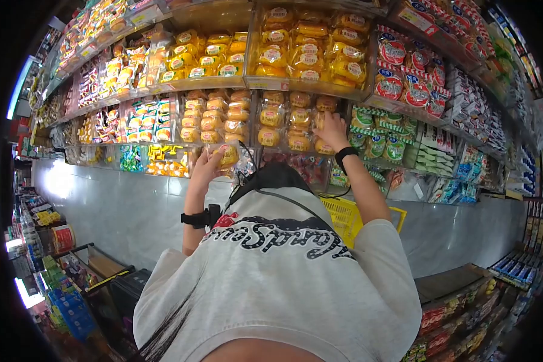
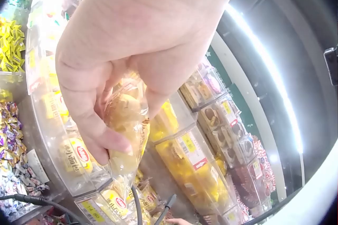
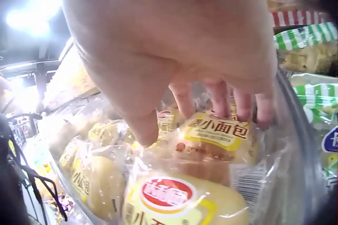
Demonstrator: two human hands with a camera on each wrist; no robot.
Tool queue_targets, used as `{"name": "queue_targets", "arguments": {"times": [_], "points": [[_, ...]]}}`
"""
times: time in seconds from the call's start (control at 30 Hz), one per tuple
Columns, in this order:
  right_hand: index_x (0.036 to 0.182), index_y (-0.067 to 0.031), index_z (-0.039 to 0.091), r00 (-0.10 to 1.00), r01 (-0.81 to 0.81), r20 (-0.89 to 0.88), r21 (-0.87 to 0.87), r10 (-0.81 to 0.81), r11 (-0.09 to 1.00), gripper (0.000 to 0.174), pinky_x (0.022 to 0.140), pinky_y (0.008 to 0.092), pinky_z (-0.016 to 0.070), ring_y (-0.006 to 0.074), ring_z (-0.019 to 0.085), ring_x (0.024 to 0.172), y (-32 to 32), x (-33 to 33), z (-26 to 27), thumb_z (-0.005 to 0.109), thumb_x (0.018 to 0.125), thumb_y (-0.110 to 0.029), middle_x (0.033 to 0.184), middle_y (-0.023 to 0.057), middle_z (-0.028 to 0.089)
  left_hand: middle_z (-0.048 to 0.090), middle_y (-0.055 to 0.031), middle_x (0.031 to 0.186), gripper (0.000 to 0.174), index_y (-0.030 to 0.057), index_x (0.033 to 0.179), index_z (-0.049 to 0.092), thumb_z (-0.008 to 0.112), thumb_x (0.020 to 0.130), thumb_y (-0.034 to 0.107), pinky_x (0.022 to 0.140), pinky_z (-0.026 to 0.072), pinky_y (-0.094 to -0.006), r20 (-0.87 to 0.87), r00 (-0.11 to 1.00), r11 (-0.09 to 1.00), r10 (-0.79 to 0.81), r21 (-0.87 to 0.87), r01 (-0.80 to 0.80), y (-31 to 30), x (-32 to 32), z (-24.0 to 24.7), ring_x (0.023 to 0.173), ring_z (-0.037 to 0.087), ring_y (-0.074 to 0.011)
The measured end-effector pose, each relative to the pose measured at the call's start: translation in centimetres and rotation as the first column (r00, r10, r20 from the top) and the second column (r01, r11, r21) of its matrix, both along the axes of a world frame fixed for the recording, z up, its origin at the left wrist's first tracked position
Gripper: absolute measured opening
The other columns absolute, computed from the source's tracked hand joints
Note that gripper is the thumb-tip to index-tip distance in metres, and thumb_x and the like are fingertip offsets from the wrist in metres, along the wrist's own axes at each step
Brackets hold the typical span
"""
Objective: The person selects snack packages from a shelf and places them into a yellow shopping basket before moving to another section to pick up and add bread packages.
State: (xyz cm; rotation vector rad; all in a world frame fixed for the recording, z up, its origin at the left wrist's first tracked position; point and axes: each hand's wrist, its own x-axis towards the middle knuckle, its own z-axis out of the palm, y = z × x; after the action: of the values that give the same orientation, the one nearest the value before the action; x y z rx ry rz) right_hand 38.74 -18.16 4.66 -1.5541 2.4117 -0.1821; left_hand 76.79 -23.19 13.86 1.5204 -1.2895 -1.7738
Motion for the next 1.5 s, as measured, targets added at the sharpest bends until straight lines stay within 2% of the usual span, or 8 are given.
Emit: {"name": "queue_targets", "arguments": {"times": [0.13,0.33,0.63,0.73,0.87,0.97,1.07,1.5], "points": [[0.114,-0.0048,0.052,0.996,-0.018,-0.092,0.020,0.019,1.000,0.045,0.090,0.0473,0.0374,0.0389,0.048,0.104,-0.5,0.8,1.6,0.067,0.077,-0.027,0.110,0.0188,0.054,0.062,-0.0081,0.099,0.046,0.0028,0.115,0.054,0.064,0.085,0.035,0.058,0.0528,-0.0253,-0.028,0.999,0.999,-0.033,-0.034,0.032,0.5,-1.5,1.4,0.082,0.063,-0.0136],[0.088,-0.0034,0.057,0.996,-0.070,0.017,-0.372,0.082,0.925,0.021,0.078,0.0459,0.0404,0.0362,0.053,0.085,0.4,-0.3,0.8,0.062,0.080,-0.022,0.087,0.0162,0.057,0.061,-0.0074,0.100,0.044,0.0010,0.114,0.053,0.064,0.085,0.032,0.059,0.0536,-0.0259,-0.088,0.996,0.999,0.029,-0.040,-0.032,1.0,-0.9,0.2,0.082,0.063,-0.0138],[0.081,-0.0034,0.057,0.990,-0.024,-0.137,-0.323,-0.022,0.946,0.014,0.078,0.0450,0.0393,0.0343,0.053,0.085,-1.8,0.5,-1.6,0.054,0.086,-0.017,0.087,0.0145,0.058,0.059,-0.0063,0.107,0.042,0.0065,0.119,0.050,0.064,0.086,0.029,0.064,0.0534,-0.0268,-0.182,0.977,0.993,0.109,-0.032,-0.117,1.6,-0.2,-0.1,0.088,0.062,-0.0139],[0.080,-0.0043,0.057,0.993,-0.113,-0.084,-0.529,0.081,0.841,0.014,0.076,0.0425,0.0377,0.0316,0.053,0.084,-2.5,2.4,1.6,0.054,0.087,-0.017,0.083,0.0123,0.057,0.057,-0.0073,0.110,0.041,0.0053,0.119,0.048,0.063,0.087,0.026,0.066,0.0543,-0.0275,-0.209,0.972,0.990,0.111,-0.065,-0.127,1.9,-0.1,0.6,0.092,0.061,-0.0149],[0.082,-0.0025,0.056,0.932,-0.040,0.237,-0.685,0.274,0.727,0.013,0.071,0.0391,0.0395,0.0311,0.052,0.078,-2.6,8.4,9.4,0.058,0.085,-0.015,0.078,0.0109,0.054,0.057,-0.0088,0.112,0.039,0.0037,0.121,0.046,0.060,0.089,0.022,0.068,0.0555,-0.0286,-0.278,0.958,0.990,0.072,-0.094,-0.102,2.2,-0.1,1.0,0.095,0.060,-0.0169],[0.084,-0.0007,0.055,0.771,-0.025,0.486,-0.622,0.411,0.783,0.015,0.069,0.0388,0.0422,0.0321,0.053,0.080,-1.2,14.1,14.6,0.060,0.084,-0.015,0.079,0.0113,0.054,0.056,-0.0103,0.114,0.036,0.0032,0.121,0.044,0.057,0.091,0.019,0.071,0.0563,-0.0303,-0.384,0.923,0.988,0.040,-0.125,-0.095,1.4,-0.8,-0.5,0.098,0.060,-0.0191],[0.088,0.0001,0.054,0.714,-0.268,0.308,-0.710,0.629,0.652,0.018,0.068,0.0387,0.0447,0.0316,0.056,0.080,-0.8,17.8,15.3,0.060,0.085,-0.016,0.085,0.0120,0.056,0.057,-0.0026,0.095,0.033,0.0040,0.121,0.045,0.053,0.093,0.019,0.063,0.0497,-0.0223,-0.402,0.916,0.984,0.006,-0.162,-0.078,1.6,-2.1,0.2,0.080,0.057,-0.0091],[0.121,0.0013,0.048,0.578,-0.426,0.603,-0.351,0.549,0.834,0.060,0.068,0.0312,0.0479,0.0213,0.056,0.078,-2.3,22.6,11.2,0.074,0.073,-0.023,0.104,0.0122,0.052,0.057,-0.0036,0.088,0.046,-0.0012,0.117,0.045,0.064,0.087,0.027,0.059,0.0448,-0.0204,-0.258,0.966,1.000,-0.013,-0.008,0.011,-1.8,3.4,-0.2,0.074,0.054,-0.0072]]}}
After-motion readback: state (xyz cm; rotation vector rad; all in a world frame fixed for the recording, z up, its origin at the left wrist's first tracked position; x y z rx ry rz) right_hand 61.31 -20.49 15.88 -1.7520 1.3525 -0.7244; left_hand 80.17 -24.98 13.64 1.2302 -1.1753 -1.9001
